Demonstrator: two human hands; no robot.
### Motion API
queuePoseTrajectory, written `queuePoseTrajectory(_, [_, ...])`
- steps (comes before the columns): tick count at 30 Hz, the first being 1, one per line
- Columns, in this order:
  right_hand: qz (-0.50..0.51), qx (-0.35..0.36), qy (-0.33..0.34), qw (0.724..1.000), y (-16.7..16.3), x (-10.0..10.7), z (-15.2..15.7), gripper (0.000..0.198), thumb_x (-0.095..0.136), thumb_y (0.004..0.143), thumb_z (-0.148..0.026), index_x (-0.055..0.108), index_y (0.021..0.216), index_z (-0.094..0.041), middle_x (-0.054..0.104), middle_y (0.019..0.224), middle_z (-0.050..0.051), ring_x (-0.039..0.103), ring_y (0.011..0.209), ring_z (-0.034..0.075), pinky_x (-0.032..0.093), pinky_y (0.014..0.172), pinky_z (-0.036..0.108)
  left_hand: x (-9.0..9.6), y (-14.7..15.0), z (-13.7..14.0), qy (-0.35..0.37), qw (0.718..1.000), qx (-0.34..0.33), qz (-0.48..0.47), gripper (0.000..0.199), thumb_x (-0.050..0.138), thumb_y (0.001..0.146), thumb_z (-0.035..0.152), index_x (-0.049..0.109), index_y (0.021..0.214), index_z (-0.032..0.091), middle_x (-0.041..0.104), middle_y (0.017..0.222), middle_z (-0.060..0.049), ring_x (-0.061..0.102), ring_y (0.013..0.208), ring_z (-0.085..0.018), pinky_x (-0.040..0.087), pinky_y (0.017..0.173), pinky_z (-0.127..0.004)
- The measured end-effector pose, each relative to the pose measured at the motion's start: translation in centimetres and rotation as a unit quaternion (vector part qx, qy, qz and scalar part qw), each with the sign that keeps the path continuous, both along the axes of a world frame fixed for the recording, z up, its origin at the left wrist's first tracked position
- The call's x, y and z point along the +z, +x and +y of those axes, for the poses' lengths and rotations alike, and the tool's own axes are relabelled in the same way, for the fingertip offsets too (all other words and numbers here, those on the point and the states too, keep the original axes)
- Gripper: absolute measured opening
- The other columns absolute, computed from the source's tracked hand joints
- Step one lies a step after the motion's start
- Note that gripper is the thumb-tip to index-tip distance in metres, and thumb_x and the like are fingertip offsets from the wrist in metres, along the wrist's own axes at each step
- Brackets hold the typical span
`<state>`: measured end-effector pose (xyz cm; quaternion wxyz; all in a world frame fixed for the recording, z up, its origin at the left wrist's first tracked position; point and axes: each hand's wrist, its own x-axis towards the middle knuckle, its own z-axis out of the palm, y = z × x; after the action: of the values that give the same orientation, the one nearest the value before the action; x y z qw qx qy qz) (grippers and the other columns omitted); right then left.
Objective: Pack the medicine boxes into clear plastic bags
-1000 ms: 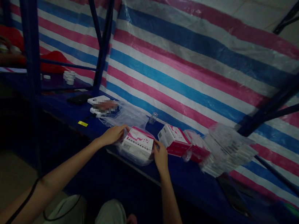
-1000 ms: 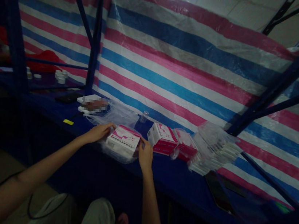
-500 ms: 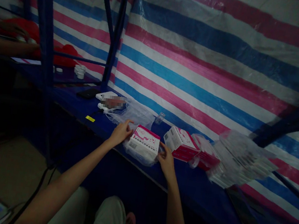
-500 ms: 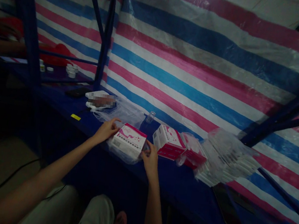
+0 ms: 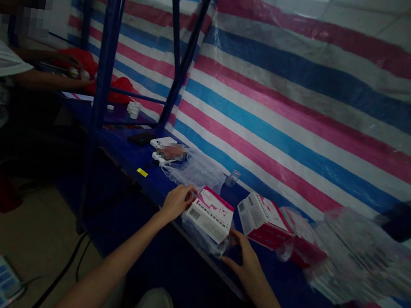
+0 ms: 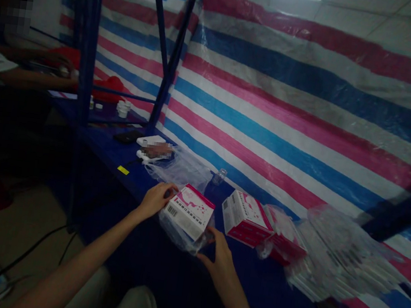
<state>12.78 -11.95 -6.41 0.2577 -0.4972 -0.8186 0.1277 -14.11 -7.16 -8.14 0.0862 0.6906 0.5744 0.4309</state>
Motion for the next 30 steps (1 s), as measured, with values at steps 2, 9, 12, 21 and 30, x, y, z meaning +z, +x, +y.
queuePoseTrajectory(2, [-0.058,-0.014,0.051,0.997,-0.2,2.0,-0.8,0.046,0.056,0.069,-0.024,0.049,0.114,-0.029,0.052,0.12,0.007,0.051,0.108,0.026,0.042,0.088,0.044,-0.2,-0.1,-0.1,0.006,1.0,-0.004,-0.003,0.016,0.051,0.082,0.028,0.059,0.096,0.024,0.061,0.081,0.0,0.055,0.084,-0.017,0.039,0.072,-0.025])
queuePoseTrajectory(9, [-0.173,0.099,0.08,0.977,-7.1,7.3,2.2,0.085,0.068,0.062,-0.049,0.03,0.134,-0.025,0.042,0.132,0.009,0.037,0.121,0.028,0.031,0.099,0.043,-0.4,-0.4,0.2,0.01,1.0,-0.013,-0.019,0.016,0.051,0.079,0.025,0.059,0.093,0.024,0.06,0.083,0.0,0.055,0.081,-0.017,0.042,0.073,-0.027])
queuePoseTrajectory(12, [-0.225,0.111,0.012,0.968,-9.1,7.4,5.6,0.083,0.066,0.057,-0.06,0.04,0.126,-0.022,0.046,0.125,0.013,0.043,0.113,0.031,0.035,0.092,0.047,-0.5,-0.5,0.0,0.083,0.996,0.013,-0.016,0.015,0.048,0.08,0.023,0.061,0.086,0.024,0.058,0.089,-0.002,0.052,0.091,-0.021,0.041,0.081,-0.032])
queuePoseTrajectory(21, [-0.11,0.123,-0.08,0.983,-8.4,7.8,7.9,0.079,0.074,0.046,-0.054,0.045,0.112,-0.02,0.051,0.113,0.01,0.048,0.105,0.029,0.035,0.091,0.048,-1.3,0.0,-4.2,0.231,0.971,-0.042,0.041,0.019,0.04,0.084,0.021,0.059,0.086,0.02,0.055,0.097,-0.005,0.05,0.094,-0.021,0.04,0.085,-0.035])
queuePoseTrajectory(30, [0.459,0.144,-0.101,0.871,-1.6,13.9,6.0,0.046,0.056,0.067,-0.046,0.04,0.105,-0.026,0.058,0.09,0.0,0.057,0.074,0.015,0.046,0.062,0.027,-0.2,1.2,-3.4,0.134,0.974,-0.07,0.166,0.023,0.036,0.086,0.022,0.057,0.093,0.02,0.057,0.1,-0.006,0.053,0.092,-0.021,0.039,0.079,-0.034])
